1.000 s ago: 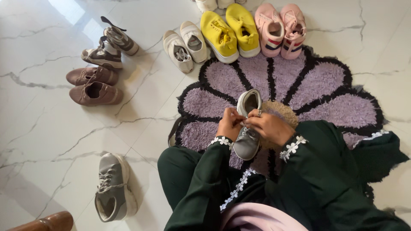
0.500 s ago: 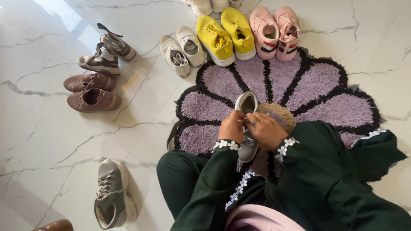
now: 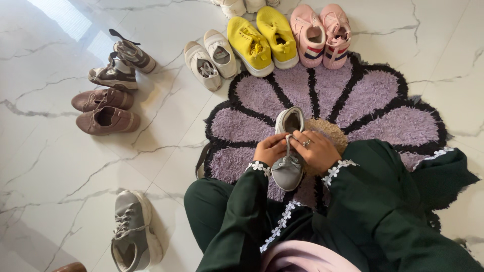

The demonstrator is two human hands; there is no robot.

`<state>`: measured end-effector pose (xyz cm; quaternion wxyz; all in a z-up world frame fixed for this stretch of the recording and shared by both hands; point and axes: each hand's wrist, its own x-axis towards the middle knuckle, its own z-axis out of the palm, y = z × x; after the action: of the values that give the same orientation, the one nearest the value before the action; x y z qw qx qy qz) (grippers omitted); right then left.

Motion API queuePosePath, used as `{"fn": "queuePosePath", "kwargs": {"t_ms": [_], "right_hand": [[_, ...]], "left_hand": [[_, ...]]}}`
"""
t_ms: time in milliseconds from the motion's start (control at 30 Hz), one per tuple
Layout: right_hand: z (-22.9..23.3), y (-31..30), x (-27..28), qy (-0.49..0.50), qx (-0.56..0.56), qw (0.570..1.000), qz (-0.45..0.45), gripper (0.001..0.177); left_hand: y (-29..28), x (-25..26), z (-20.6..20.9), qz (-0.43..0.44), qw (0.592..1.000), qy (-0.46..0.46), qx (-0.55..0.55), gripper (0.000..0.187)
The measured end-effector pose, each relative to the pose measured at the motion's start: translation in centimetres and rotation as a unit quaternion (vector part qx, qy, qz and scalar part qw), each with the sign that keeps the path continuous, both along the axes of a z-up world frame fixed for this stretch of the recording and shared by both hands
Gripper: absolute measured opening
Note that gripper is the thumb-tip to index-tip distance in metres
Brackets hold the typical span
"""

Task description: The person sits on a rug and re-laces a pair of grey sneakers by threading the laces through the eyelets and tying them. They then pick up a pair of pink sneakers and begin threading the laces through the eyelets.

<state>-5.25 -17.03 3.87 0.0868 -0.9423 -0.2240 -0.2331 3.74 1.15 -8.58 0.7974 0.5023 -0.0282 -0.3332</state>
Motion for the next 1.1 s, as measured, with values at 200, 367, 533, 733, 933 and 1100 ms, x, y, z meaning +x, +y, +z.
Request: {"fn": "queuePosePath", "kwargs": {"t_ms": [200,367,533,733,933,1100], "right_hand": [[0.2,0.4,-0.2,-0.002,0.042,0.999,0.0,0.041],[0.6,0.5,-0.5,-0.008,0.04,0.999,-0.014,0.043],[0.9,0.8,-1.3,-0.055,0.049,0.995,-0.067,0.034],[0.6,-0.1,-2.2,-0.037,0.172,0.973,-0.147,0.019],[0.2,-1.4,-3.0,0.003,0.258,0.947,-0.193,0.016],[-0.7,-3.5,-3.3,0.022,0.203,0.944,-0.258,0.01]], "left_hand": [[-0.1,-0.1,0.9,-0.036,0.996,-0.038,0.072,0.033],[-0.5,-0.9,2.5,0.021,0.975,-0.149,0.162,0.024],[-0.9,-1.7,5.0,0.123,0.85,-0.415,0.3,0.017],[1.7,-1.0,8.4,0.181,0.849,-0.376,0.325,0.013],[3.0,-0.5,9.5,0.19,0.773,-0.472,0.379,0.006],[4.9,0.2,8.8,0.15,0.702,-0.506,0.478,0.006]]}}
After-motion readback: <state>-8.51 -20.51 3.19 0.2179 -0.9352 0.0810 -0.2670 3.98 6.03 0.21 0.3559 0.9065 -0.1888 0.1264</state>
